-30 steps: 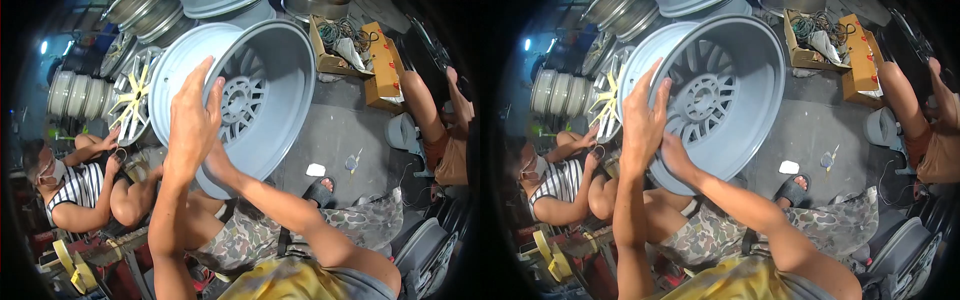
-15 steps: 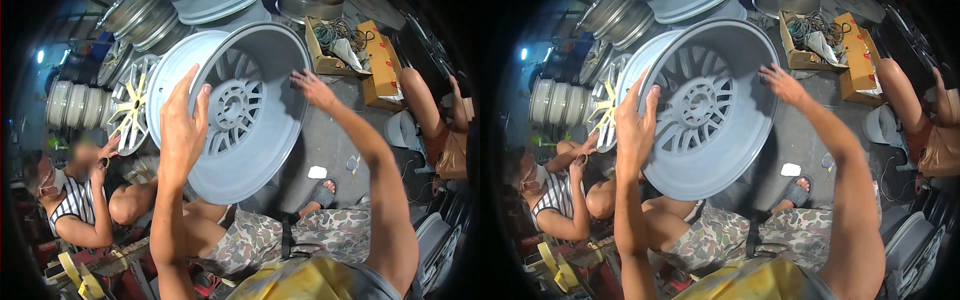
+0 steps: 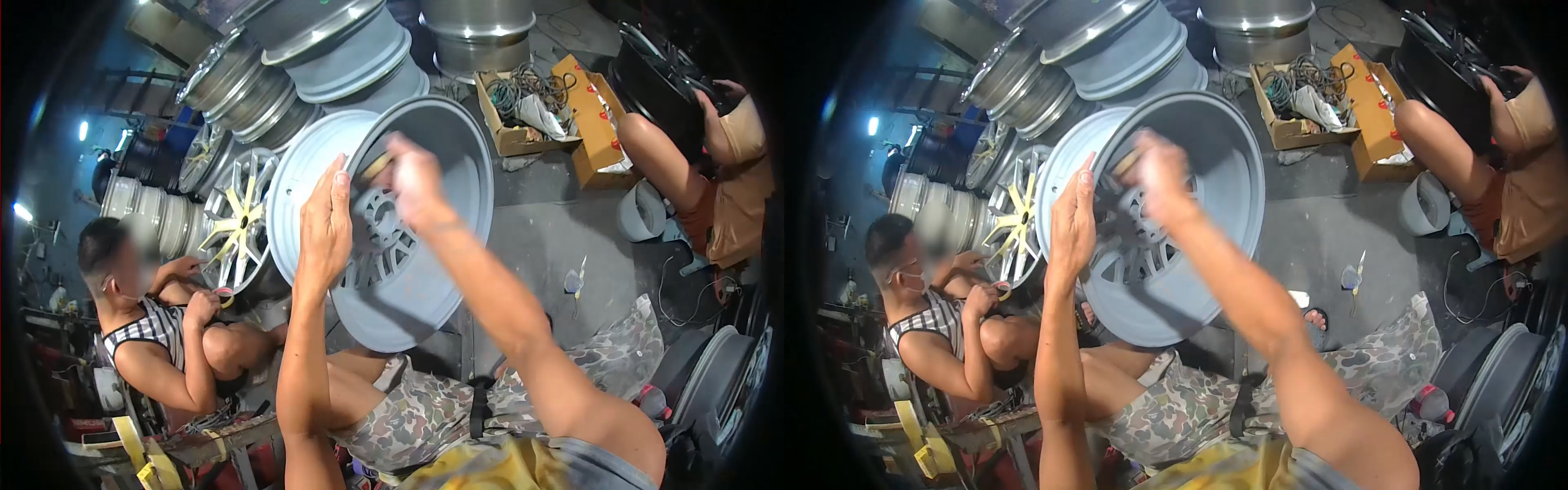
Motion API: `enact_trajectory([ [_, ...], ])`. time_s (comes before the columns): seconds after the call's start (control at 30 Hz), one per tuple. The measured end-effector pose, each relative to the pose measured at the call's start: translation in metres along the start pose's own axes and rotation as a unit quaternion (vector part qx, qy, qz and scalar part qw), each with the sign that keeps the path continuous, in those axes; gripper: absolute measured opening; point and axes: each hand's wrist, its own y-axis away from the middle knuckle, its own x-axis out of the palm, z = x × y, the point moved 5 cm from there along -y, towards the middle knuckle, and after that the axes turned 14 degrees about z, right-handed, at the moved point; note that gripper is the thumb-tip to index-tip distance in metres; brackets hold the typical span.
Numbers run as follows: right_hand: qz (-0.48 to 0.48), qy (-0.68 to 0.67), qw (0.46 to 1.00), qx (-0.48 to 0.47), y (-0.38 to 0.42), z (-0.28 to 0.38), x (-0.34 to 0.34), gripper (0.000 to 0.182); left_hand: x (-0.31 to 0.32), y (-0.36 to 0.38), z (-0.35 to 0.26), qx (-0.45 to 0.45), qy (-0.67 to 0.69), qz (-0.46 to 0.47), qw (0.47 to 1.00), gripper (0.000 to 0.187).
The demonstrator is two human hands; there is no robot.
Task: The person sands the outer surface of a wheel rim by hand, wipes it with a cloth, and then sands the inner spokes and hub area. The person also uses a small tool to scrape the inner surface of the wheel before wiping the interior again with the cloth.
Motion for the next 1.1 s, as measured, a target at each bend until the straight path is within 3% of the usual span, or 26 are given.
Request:
enact_trajectory([
  [0.03, -0.035, -0.141, 0.988, -0.047, -0.007, 0.026, -0.026, 0.028, 0.000, 0.000, 0.000, -0.005, -0.001, 0.002, 1.000, 0.054],
  [0.07, -0.019, -0.175, 0.978, -0.111, -0.003, 0.051, -0.051, 0.028, 0.001, -0.003, 0.000, -0.012, 0.000, 0.003, 1.000, 0.054],
  [0.1, -0.058, -0.113, 0.979, -0.161, 0.004, 0.069, -0.083, 0.030, 0.001, -0.004, 0.003, -0.046, 0.014, 0.012, 0.999, 0.054],
  [0.17, -0.149, 0.145, 0.961, -0.180, 0.011, 0.079, -0.133, 0.037, 0.000, -0.005, 0.003, -0.040, 0.016, 0.008, 0.999, 0.054],
  [0.2, -0.152, 0.144, 0.961, -0.182, 0.005, 0.071, -0.147, 0.037, 0.000, -0.006, 0.002, -0.034, 0.016, 0.008, 0.999, 0.054],
  [0.23, -0.195, 0.337, 0.896, -0.214, 0.005, 0.076, -0.152, 0.035, 0.001, -0.006, 0.003, -0.030, 0.016, 0.009, 0.999, 0.054],
  [0.27, -0.230, 0.516, 0.791, -0.237, 0.001, 0.079, -0.151, 0.033, 0.002, -0.006, 0.005, -0.024, 0.015, 0.008, 1.000, 0.055],
  [0.4, -0.154, 0.576, 0.700, -0.393, -0.026, 0.065, -0.094, 0.018, 0.002, -0.001, 0.003, -0.024, 0.020, 0.011, 0.999, 0.055],
  [0.53, 0.100, 0.602, 0.615, -0.500, 0.037, 0.059, 0.021, 0.023, -0.001, 0.001, 0.009, -0.021, 0.008, 0.008, 1.000, 0.053],
  [0.63, 0.208, 0.611, 0.550, -0.529, 0.055, 0.057, 0.039, 0.028, -0.002, 0.004, 0.025, -0.031, 0.045, 0.011, 0.998, 0.051],
  [0.67, 0.204, 0.614, 0.551, -0.527, 0.045, 0.062, 0.028, 0.028, -0.004, 0.006, 0.024, -0.036, 0.039, 0.009, 0.999, 0.050],
  [0.73, 0.088, 0.642, 0.589, -0.483, 0.011, 0.071, -0.011, 0.028, -0.009, 0.009, 0.021, -0.045, 0.006, 0.008, 0.999, 0.050],
  [0.8, -0.067, 0.588, 0.708, -0.385, -0.022, 0.059, -0.092, 0.031, -0.012, 0.010, 0.021, -0.050, 0.013, 0.010, 0.999, 0.050],
  [0.87, -0.163, 0.603, 0.744, -0.237, -0.016, 0.022, -0.184, 0.028, -0.015, 0.007, 0.022, -0.053, 0.015, 0.003, 0.998, 0.050],
  [0.9, -0.168, 0.651, 0.717, -0.187, 0.001, -0.008, -0.226, 0.028, -0.017, 0.004, 0.023, -0.065, 0.005, -0.002, 0.998, 0.050],
  [0.93, -0.159, 0.729, 0.648, -0.154, 0.026, -0.040, -0.254, 0.027, -0.017, 0.002, 0.023, -0.078, -0.003, -0.008, 0.997, 0.050],
  [0.97, -0.121, 0.762, 0.627, -0.107, 0.056, -0.069, -0.273, 0.024, -0.018, -0.001, 0.022, -0.077, -0.001, -0.009, 0.997, 0.050],
  [1.0, -0.074, 0.777, 0.624, -0.040, 0.092, -0.085, -0.270, 0.028, -0.019, -0.003, 0.022, -0.107, 0.005, 0.000, 0.994, 0.049],
  [1.03, -0.044, 0.783, 0.617, -0.068, 0.123, -0.104, -0.270, 0.032, -0.019, -0.005, 0.024, -0.137, 0.009, 0.009, 0.990, 0.049],
  [1.1, 0.070, 0.753, 0.653, -0.040, 0.176, -0.131, -0.250, 0.034, -0.020, -0.009, 0.027, -0.121, 0.010, 0.011, 0.993, 0.050],
])
